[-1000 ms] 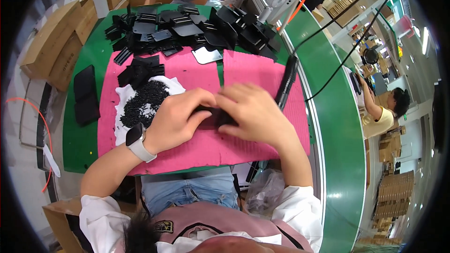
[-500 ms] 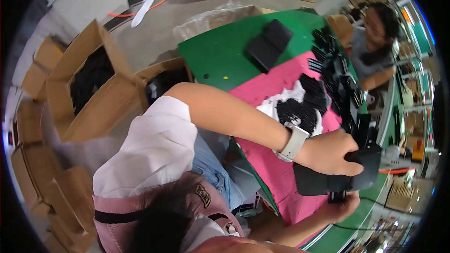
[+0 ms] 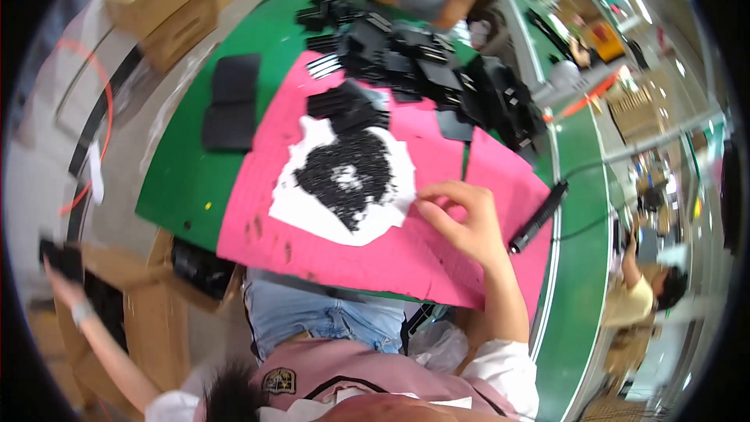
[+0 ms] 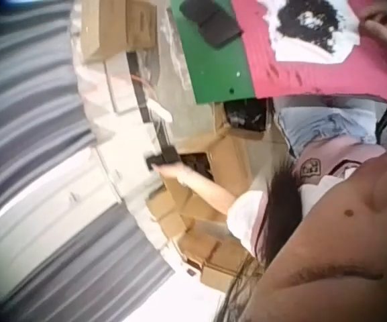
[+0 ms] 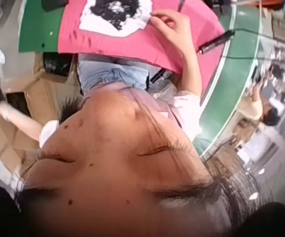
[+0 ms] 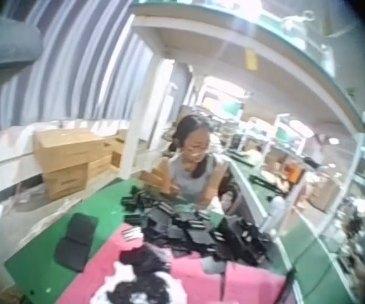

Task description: Assembling small black plastic components by aligning them and using an electric screwdriver to fasten them with small screws.

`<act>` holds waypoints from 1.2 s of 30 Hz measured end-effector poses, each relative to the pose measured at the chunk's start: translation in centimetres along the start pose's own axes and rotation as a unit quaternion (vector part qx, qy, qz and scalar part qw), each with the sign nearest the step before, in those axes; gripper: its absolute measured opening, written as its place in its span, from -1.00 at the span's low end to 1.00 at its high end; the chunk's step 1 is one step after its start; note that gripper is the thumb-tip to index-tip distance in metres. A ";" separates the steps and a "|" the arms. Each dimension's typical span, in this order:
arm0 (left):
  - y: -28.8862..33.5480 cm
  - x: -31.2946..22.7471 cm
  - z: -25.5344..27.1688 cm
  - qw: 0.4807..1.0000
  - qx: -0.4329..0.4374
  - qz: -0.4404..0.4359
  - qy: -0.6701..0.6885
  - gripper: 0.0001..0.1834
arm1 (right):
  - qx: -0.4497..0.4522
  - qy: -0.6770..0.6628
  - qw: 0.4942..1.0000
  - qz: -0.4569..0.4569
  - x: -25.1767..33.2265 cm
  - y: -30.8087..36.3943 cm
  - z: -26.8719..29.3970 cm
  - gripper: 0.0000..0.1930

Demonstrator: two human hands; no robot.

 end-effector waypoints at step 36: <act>35.2 8.6 -48.7 0.776 0.618 0.123 0.028 -0.65 | -0.141 0.094 0.943 0.288 -1.3 -9.8 1.3 -0.54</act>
Point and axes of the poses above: each hand's wrist, its own y-axis away from the middle knuckle, its own z-axis out of the back of the hand, x = y × z, the point moved 3 cm from there along -y, towards the middle knuckle, and after that the axes turned 3 degrees about x, right-handed, at the moved point
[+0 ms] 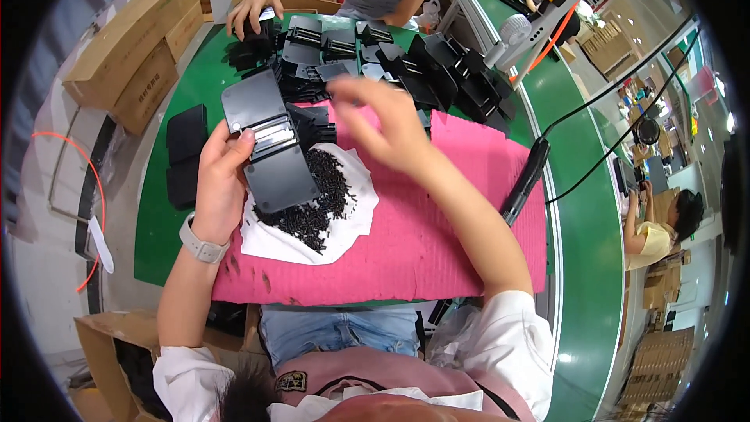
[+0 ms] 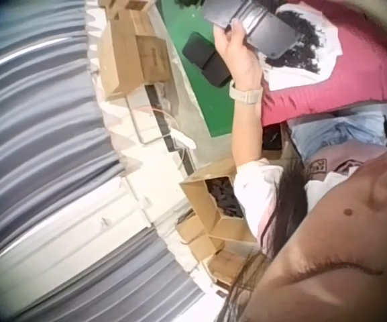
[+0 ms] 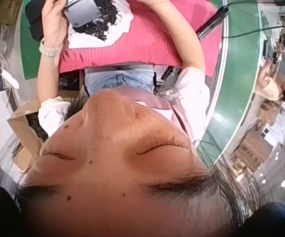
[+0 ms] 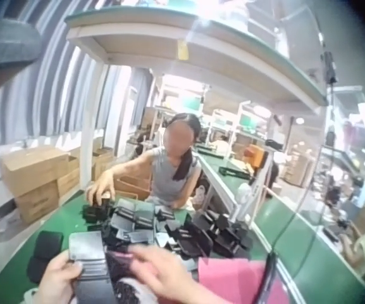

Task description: Assembling small black plastic components by aligning them and using an electric screwdriver to fasten them with small screws.

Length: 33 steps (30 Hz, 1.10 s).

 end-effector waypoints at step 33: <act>0.2 1.8 -0.5 0.995 0.057 -0.083 -0.014 -0.38 | -0.049 -0.462 0.824 -0.324 3.2 -0.9 -2.6 -0.82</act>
Point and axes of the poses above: each hand's wrist, its own y-axis away from the middle knuckle, its own z-axis out of the back of the hand, x = y × z, the point moved 3 cm from there along -y, towards the middle knuckle, and after that the axes turned 3 degrees about x, right-handed, at the moved point
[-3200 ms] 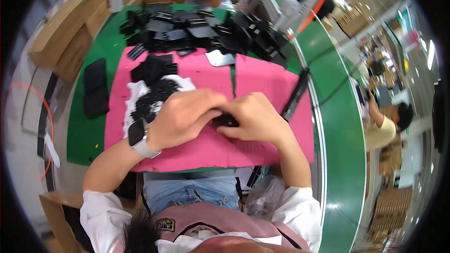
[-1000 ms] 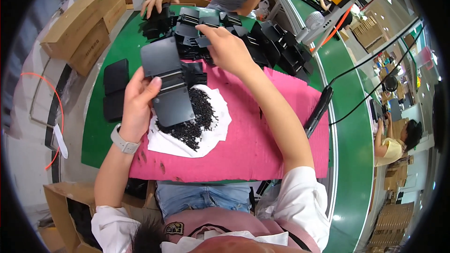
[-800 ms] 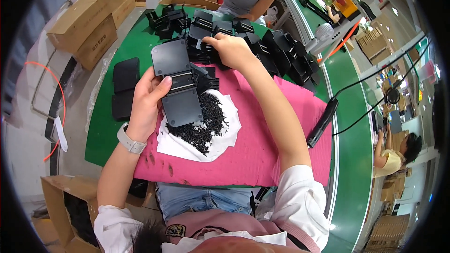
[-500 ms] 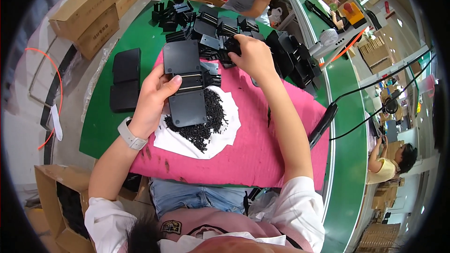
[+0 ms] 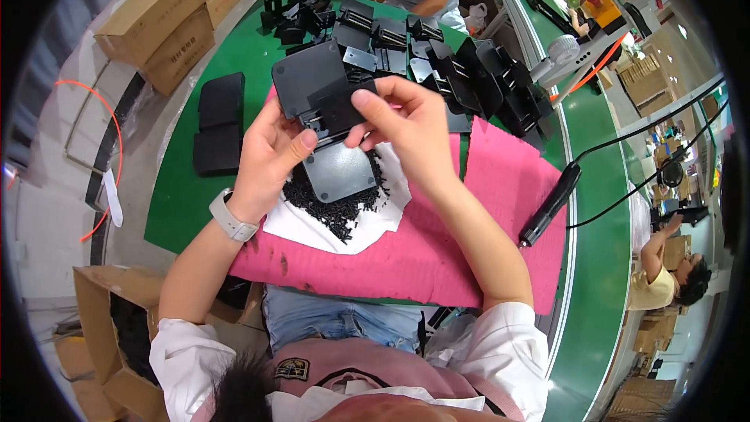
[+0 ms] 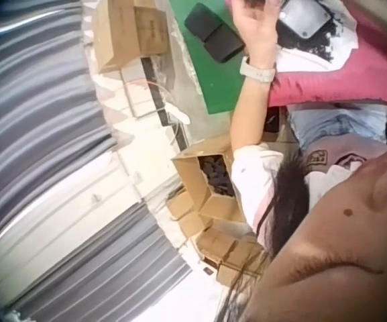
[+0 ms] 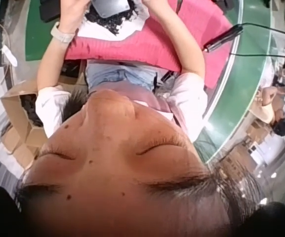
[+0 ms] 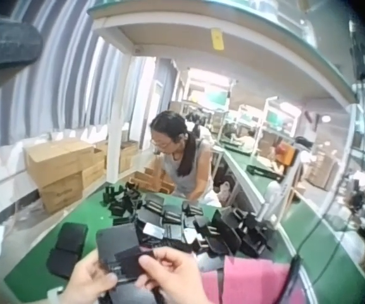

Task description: Assembling small black plastic components by aligning them and using an electric screwdriver to fasten them with small screws.

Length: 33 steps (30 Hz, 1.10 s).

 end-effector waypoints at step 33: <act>1.6 -0.2 -3.3 0.738 0.113 -0.109 -0.656 -0.82 | -0.140 0.394 0.889 -0.187 -2.1 13.4 10.9 -0.54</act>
Point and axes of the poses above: each hand's wrist, its own y-axis away from the middle knuckle, its own z-axis out of the back of the hand, x = y × z, the point moved 3 cm from there along -y, towards the middle knuckle, and after that the axes turned 3 degrees about x, right-handed, at the moved point
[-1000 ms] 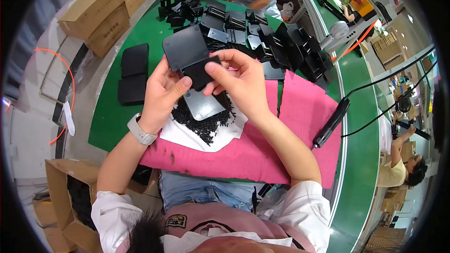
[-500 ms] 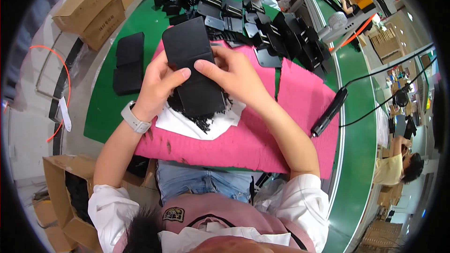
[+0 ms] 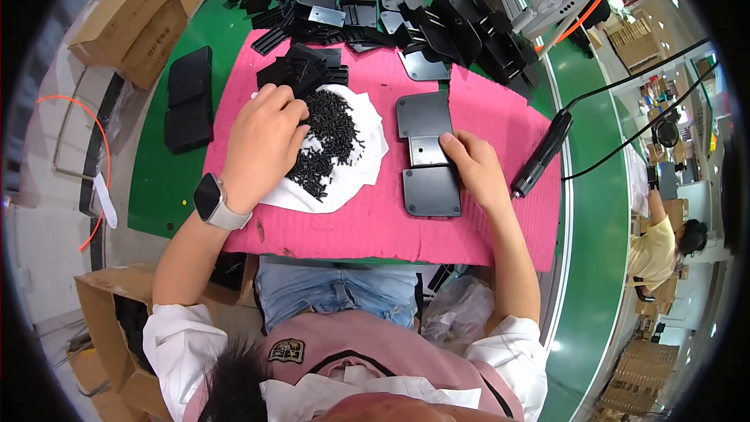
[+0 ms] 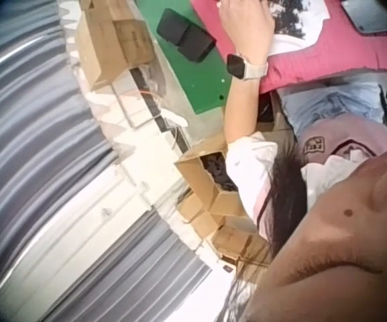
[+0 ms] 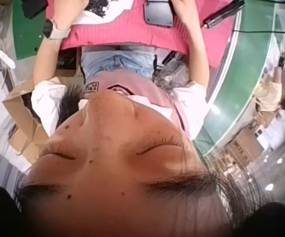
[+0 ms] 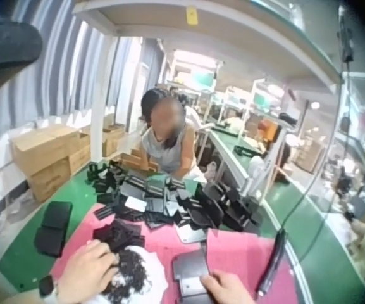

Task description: Assembling small black plastic components by aligning them and using an electric screwdriver to fasten them with small screws.

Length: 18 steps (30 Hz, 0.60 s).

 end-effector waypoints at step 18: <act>-0.1 1.1 0.1 0.991 -0.067 0.069 0.097 -0.91 | -0.419 0.416 0.807 0.004 -1.9 4.4 9.2 -0.63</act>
Point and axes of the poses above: each hand's wrist, its own y-axis away from the middle knuckle, its own z-axis out of the back of the hand, x = y × z, the point moved 3 cm from there along -y, towards the middle knuckle, and after that the axes turned 3 degrees about x, right-handed, at the moved point
